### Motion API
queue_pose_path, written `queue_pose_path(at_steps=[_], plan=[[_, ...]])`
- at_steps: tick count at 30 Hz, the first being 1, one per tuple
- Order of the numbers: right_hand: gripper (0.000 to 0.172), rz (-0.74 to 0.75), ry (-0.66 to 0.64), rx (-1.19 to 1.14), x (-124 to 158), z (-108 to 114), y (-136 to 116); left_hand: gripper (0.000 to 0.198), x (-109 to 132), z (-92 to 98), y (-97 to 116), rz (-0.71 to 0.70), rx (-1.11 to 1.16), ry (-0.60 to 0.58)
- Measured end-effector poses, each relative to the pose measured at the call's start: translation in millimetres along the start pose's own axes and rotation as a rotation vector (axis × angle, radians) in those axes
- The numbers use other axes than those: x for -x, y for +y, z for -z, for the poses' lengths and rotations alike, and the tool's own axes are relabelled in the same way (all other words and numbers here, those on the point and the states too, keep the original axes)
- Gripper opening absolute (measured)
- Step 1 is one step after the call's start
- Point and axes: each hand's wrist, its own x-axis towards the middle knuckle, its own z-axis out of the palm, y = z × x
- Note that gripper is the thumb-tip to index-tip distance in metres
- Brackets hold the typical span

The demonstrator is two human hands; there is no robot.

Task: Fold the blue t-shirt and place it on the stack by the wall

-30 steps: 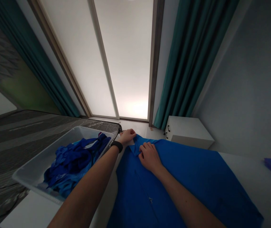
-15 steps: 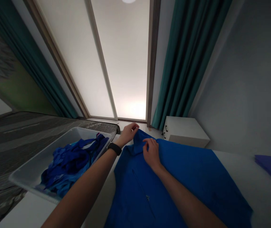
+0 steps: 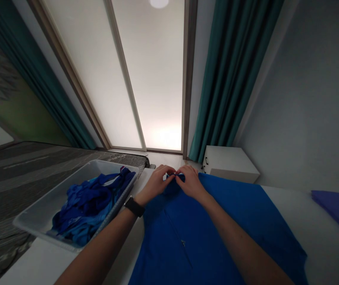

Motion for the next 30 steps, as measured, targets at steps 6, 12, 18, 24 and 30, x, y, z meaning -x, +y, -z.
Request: queue_pose_path(at_steps=[6,12,18,24,30], plan=[[0.01,-0.066,0.093,-0.029,-5.6,10.1,10.1,0.015,20.9,0.4,11.3,0.124,-0.011,-0.118],[0.014,-0.158,0.29,-0.196,-11.3,19.8,14.3,0.026,37.3,-5.9,12.0,-0.043,-0.223,-0.484],[0.014,-0.178,0.293,-0.288,-12.4,30.4,19.9,0.036,36.2,-9.7,-5.6,0.04,-0.521,-0.405],[0.009,-0.029,-0.034,-0.27,-11.4,43.6,16.5,0.048,40.1,-12.5,-26.2,0.205,-0.544,-0.429],[0.009,0.099,-0.47,-0.166,0.9,16.1,13.4,0.03,43.6,-8.2,-21.7,0.243,-0.436,-0.251]])
